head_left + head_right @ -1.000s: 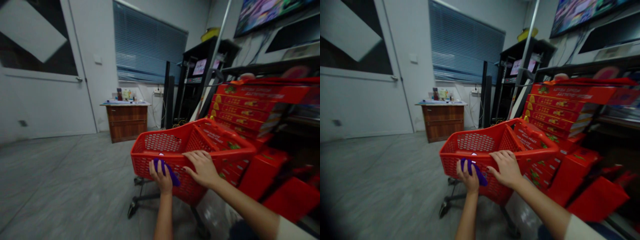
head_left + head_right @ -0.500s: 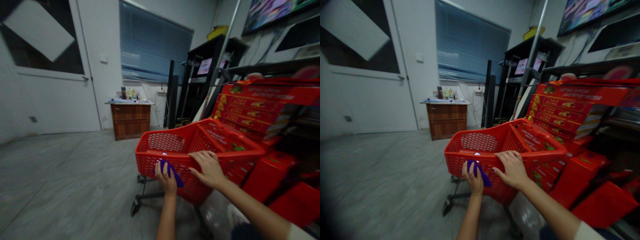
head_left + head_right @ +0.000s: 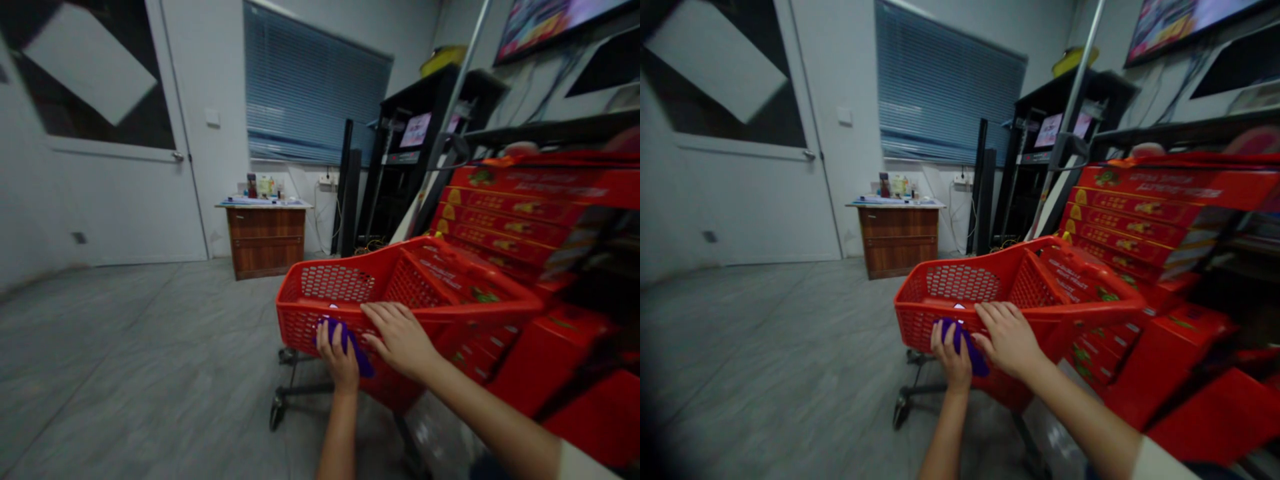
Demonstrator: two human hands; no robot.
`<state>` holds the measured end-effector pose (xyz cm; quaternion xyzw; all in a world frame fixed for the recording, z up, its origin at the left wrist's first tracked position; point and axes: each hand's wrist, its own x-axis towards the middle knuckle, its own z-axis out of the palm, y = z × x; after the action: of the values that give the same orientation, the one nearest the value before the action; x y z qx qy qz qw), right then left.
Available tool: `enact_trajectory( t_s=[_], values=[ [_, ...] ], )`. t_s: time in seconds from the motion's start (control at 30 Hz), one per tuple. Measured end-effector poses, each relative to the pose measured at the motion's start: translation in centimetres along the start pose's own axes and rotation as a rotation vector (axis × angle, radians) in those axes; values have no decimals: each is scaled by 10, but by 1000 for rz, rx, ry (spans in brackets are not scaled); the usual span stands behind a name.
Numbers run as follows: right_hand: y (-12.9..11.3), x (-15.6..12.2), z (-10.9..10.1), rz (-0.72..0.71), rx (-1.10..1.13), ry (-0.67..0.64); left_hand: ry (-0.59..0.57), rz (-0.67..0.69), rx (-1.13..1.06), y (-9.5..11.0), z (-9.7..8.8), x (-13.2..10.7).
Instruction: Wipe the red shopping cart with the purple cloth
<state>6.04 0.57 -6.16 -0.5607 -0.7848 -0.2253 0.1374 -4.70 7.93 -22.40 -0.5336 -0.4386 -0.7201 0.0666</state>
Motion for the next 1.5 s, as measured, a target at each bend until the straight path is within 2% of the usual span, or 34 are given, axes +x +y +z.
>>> enact_trajectory(
  t_s=[0.1, 0.2, 0.27, 0.4, 0.5, 0.63, 0.73, 0.8, 0.9, 0.97, 1.07, 1.17, 1.3, 1.5],
  values=[
    [-17, 14, 13, 0, 26, -36, 3, 9, 6, -8, 1, 9],
    [-23, 21, 21, 7, 70, -49, 105, -95, 26, -19, -1, 35],
    [-22, 21, 22, 2, 110, -53, 151, -174, 29, -20, -1, 42],
    [-17, 17, 18, 3, 150, -41, 96, -141, -1, -11, 0, 25],
    [-15, 10, 16, 10, 171, -28, 91, -108, -1, -14, -3, 20],
    [-14, 2, 14, 21, 181, -26, 213, -220, 45, -30, -15, 40],
    [-13, -1, 13, 30, 189, -8, 320, -348, 83, -29, -17, 39],
    [-12, -2, 13, 40, 192, -3, 283, -345, 65, -23, -16, 28],
    [-10, -3, 14, 27, 181, -4, 173, -259, 29, -17, -16, 20],
    [-9, -4, 14, 9, 170, -4, 196, -255, 53, -24, -20, 31],
    [-9, -5, 15, 8, 163, 0, 319, -337, 118, -43, -27, 58],
    [-10, -4, 17, 17, 162, 10, 328, -390, 92, -53, -28, 62],
    [-9, -3, 20, 1, 150, 17, 273, -424, 54, -38, -19, 35],
    [-10, -2, 20, -9, 131, 48, 168, -224, 10, -5, -9, 24]
  ],
)
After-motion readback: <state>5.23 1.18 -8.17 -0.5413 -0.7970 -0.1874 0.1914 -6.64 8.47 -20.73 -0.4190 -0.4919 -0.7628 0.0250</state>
